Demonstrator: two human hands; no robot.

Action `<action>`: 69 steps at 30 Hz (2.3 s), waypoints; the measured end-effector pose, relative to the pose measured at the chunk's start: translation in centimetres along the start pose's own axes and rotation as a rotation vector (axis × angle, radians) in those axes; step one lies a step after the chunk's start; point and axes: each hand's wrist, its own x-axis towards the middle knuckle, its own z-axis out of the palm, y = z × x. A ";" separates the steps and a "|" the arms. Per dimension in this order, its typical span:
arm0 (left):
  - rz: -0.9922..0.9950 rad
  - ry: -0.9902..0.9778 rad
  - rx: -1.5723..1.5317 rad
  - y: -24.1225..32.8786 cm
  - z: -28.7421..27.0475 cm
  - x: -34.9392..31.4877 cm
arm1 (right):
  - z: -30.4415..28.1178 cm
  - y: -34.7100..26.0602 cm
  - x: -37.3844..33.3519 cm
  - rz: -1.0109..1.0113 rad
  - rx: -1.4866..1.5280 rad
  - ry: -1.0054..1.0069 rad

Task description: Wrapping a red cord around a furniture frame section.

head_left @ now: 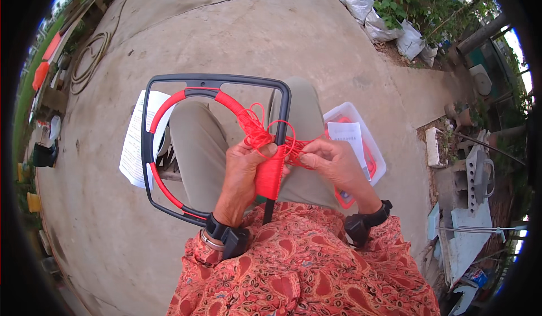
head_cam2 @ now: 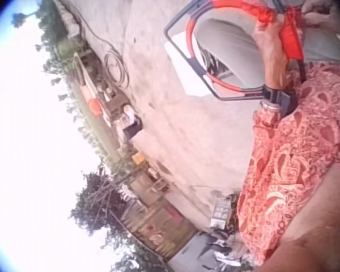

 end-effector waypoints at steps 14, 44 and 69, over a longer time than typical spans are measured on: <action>-0.002 -0.058 -0.056 -0.6 -0.3 0.4 | 2.4 -5.2 5.4 -0.789 -0.360 0.019; 0.028 0.027 -0.083 0.4 -1.1 0.6 | -25.5 6.7 -0.5 -0.065 -1.164 0.359; 0.013 0.077 0.025 0.7 -1.0 0.2 | -6.6 3.1 0.8 -0.114 -0.326 -0.169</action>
